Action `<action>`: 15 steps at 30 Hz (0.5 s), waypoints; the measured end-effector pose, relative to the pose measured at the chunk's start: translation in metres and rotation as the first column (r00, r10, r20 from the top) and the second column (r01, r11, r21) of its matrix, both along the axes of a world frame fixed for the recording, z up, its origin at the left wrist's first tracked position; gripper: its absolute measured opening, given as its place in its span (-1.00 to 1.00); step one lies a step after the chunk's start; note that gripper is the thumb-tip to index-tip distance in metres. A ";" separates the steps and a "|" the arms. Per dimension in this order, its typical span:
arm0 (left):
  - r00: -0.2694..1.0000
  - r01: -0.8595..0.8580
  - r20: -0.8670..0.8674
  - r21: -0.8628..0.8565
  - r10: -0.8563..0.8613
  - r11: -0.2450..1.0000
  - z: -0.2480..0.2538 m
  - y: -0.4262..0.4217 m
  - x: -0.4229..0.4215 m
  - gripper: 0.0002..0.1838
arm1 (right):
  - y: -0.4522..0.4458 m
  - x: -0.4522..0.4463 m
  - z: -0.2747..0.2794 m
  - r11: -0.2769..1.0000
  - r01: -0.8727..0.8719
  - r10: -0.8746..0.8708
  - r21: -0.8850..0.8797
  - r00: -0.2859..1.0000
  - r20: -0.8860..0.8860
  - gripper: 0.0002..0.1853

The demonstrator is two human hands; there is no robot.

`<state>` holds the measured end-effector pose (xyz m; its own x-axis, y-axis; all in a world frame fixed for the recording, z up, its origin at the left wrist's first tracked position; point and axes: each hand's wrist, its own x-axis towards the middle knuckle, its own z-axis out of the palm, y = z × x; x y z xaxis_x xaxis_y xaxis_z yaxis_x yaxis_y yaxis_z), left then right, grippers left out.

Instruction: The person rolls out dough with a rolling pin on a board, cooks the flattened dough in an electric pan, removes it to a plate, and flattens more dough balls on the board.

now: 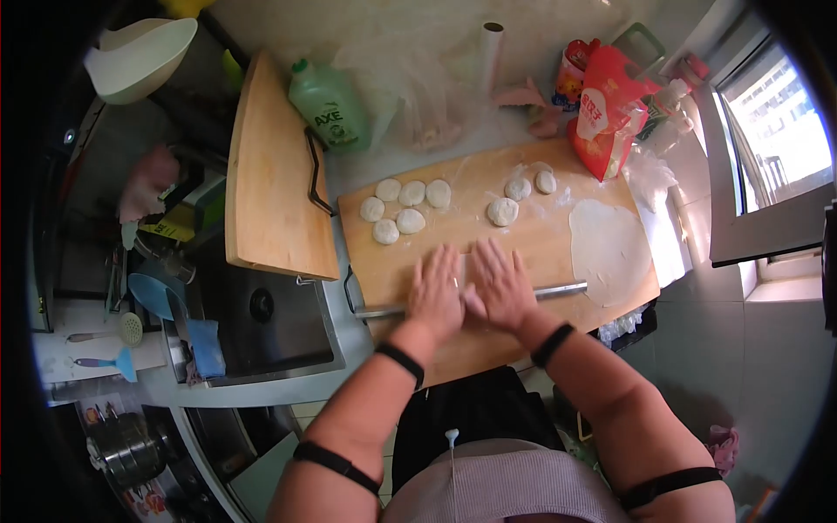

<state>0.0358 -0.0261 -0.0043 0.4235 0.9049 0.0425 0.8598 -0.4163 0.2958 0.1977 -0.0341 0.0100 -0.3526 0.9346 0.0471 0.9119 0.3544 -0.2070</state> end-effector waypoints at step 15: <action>1.000 0.008 0.015 -0.074 -0.007 0.997 0.023 0.002 -0.008 -0.30 | 0.000 0.017 0.002 0.986 -0.162 0.162 -0.030 0.987 0.004 -0.32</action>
